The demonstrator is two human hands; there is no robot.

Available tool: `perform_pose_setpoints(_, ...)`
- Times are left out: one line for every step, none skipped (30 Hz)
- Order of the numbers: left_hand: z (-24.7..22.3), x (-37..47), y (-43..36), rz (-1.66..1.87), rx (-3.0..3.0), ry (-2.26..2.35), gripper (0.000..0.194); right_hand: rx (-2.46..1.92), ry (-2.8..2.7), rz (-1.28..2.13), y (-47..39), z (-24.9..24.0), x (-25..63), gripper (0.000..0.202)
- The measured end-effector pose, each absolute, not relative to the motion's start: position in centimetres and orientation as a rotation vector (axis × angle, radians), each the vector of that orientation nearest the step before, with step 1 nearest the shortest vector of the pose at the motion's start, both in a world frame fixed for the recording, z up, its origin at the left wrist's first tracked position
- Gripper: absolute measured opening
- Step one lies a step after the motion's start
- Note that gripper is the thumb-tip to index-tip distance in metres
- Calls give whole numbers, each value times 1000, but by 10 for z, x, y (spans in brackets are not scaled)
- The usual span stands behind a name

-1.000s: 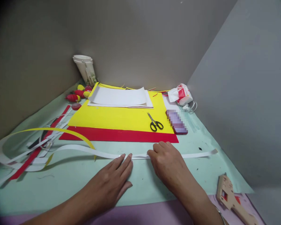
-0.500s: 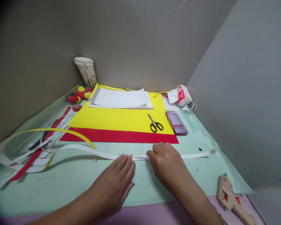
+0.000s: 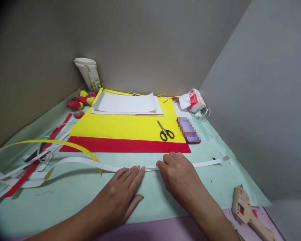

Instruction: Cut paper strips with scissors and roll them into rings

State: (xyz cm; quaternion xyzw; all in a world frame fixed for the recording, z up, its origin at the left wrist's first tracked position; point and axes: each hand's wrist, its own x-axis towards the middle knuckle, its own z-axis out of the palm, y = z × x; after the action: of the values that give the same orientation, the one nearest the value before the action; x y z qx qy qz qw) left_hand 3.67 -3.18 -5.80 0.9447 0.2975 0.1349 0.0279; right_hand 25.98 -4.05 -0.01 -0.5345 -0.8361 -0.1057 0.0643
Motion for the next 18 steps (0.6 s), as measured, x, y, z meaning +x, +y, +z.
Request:
perform_pose_setpoints(-58,38,-31,429,2895,931,54,-1610,-2526,-310,-40,0,260,20)
perform_pose_setpoints(-58,39,-30,447,2879,945,54,-1611,-2525,-301,-40,0,260,20)
perform_pose_setpoints(-58,40,-30,467,2867,960,54,-1617,-2523,-294,-40,0,260,20)
perform_pose_setpoints(-58,42,-30,486,2858,976,54,-1626,-2519,-291,-40,0,260,20)
perform_pose_setpoints(-59,43,-30,504,2853,991,53,-1638,-2513,-291,-41,0,259,20)
perform_pose_setpoints(-59,44,-30,518,2849,1004,53,-1648,-2508,-293,-41,1,259,20)
perform_pose_setpoints(-60,45,-30,524,2847,1016,53,-1655,-2505,-296,-41,1,259,20)
perform_pose_setpoints(-60,45,-30,524,2846,1025,52,-1656,-2506,-297,-41,1,258,20)
perform_pose_setpoints(-60,45,-30,522,2848,1029,51,-1653,-2509,-295,-42,0,258,20)
perform_pose_setpoints(-61,46,-30,518,2852,1034,51,-1649,-2514,-293,-42,0,258,20)
perform_pose_setpoints(-61,46,-29,508,2860,1032,50,-1645,-2518,-293,-42,0,258,20)
perform_pose_setpoints(-61,47,-29,490,2871,1031,50,-1641,-2522,-295,-41,0,258,20)
perform_pose_setpoints(-60,47,-28,469,2885,1029,50,-1638,-2524,-298,-41,0,258,20)
perform_pose_setpoints(-60,48,-27,443,2899,1025,50,-1635,-2524,-302,-41,0,257,21)
perform_pose_setpoints(-58,49,-26,416,2912,1023,50,-1632,-2524,-306,-41,1,257,21)
perform_pose_setpoints(-57,50,-26,393,2921,1024,51,-1630,-2523,-310,-41,1,257,21)
perform_pose_setpoints(-55,51,-25,376,2929,1022,51,-1632,-2521,-312,-40,2,256,21)
perform_pose_setpoints(-53,52,-24,360,2932,1018,51,-1637,-2519,-313,-40,2,255,20)
